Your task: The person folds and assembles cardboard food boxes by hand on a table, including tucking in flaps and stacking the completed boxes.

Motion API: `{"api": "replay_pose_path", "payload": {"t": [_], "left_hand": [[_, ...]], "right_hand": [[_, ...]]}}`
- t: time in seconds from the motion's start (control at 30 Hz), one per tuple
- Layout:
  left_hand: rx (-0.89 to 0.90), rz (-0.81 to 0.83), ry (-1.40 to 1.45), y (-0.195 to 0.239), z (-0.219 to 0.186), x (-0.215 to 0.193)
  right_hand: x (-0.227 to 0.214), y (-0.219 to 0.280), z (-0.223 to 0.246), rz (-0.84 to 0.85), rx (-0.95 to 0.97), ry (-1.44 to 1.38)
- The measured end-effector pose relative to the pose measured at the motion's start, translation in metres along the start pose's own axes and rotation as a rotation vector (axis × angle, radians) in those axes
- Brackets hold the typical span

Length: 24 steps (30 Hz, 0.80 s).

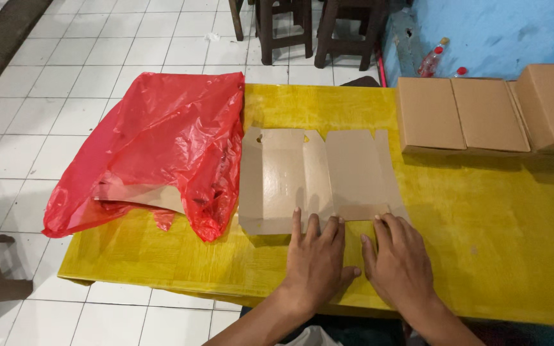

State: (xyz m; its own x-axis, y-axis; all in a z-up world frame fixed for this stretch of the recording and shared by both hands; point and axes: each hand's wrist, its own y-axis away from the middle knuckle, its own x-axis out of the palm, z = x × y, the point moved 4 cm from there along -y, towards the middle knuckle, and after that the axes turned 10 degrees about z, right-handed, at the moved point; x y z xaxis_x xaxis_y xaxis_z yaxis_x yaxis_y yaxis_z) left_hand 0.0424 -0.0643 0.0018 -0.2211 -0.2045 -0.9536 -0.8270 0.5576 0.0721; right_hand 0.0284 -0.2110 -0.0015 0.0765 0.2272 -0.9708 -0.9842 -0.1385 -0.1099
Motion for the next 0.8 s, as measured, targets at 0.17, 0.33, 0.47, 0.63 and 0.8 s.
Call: {"api": "replay_pose_path", "payload": {"t": [0.17, 0.33, 0.47, 0.63, 0.8], "left_hand": [[0.008, -0.007, -0.003, 0.001, 0.002, 0.002], [0.012, -0.023, 0.004, 0.0, 0.003, 0.003], [0.014, -0.059, -0.008, 0.001, 0.001, 0.008], [-0.002, -0.103, -0.054, -0.002, 0.0, 0.011], [-0.034, -0.092, -0.001, -0.005, -0.004, 0.007]], "right_hand": [[0.004, 0.001, 0.0, -0.03, 0.014, 0.073], [0.006, 0.002, -0.003, -0.018, 0.092, 0.044], [0.006, 0.005, -0.006, -0.021, 0.083, 0.047], [0.002, 0.0, -0.019, 0.11, 0.079, 0.046], [-0.002, 0.006, -0.029, 0.08, 0.011, -0.05]]}}
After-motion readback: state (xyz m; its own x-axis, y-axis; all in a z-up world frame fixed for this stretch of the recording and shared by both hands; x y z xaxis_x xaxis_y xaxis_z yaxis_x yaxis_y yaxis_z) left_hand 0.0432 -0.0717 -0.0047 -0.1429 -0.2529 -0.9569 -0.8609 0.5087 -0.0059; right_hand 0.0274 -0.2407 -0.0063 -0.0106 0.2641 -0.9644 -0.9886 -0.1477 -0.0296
